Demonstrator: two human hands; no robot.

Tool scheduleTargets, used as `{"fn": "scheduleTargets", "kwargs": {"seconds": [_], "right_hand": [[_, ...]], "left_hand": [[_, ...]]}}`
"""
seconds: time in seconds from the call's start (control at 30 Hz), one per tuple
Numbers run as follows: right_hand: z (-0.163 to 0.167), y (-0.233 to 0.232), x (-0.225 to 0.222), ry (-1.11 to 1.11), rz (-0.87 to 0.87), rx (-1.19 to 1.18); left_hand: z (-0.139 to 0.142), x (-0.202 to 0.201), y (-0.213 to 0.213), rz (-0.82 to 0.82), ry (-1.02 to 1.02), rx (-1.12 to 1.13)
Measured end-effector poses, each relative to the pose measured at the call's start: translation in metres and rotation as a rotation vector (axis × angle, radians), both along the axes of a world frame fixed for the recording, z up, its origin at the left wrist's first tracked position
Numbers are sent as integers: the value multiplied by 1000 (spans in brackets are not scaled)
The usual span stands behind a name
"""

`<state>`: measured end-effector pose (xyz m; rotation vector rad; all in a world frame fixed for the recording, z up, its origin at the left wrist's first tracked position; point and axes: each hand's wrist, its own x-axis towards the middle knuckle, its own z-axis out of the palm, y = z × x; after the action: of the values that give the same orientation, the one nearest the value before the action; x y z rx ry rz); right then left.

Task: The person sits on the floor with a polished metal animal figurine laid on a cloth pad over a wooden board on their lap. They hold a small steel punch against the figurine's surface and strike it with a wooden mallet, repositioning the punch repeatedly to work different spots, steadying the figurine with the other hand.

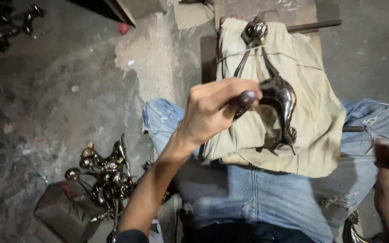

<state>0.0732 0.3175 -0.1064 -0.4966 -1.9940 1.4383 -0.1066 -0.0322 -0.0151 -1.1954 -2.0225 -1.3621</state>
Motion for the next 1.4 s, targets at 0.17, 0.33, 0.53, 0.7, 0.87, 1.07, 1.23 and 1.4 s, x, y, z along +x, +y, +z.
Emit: {"fn": "scheduleTargets", "kwargs": {"seconds": [0.17,0.33,0.53,0.7,0.87,1.07,1.23,1.4], "right_hand": [[-29,-9,6,132,-87,-109],[-30,6,4,-46,-86,-144],[-1,41,-12,-387,73,211],[39,48,-46,-406,251,605],[67,31,-80,-334,371,864],[104,-5,-114,-297,453,1040],[153,-35,-126,-376,498,1152],[189,-57,-138,-470,522,1246]], "left_hand": [[4,-9,12,-115,-151,-162],[8,-23,19,-246,-126,-171],[13,-24,17,-231,-86,-241],[17,-25,15,-248,-71,-251],[14,-25,15,-236,12,-215],[10,-19,15,-134,-222,-381],[6,-12,15,-81,-189,-219],[9,-1,16,40,-158,-94]]}}
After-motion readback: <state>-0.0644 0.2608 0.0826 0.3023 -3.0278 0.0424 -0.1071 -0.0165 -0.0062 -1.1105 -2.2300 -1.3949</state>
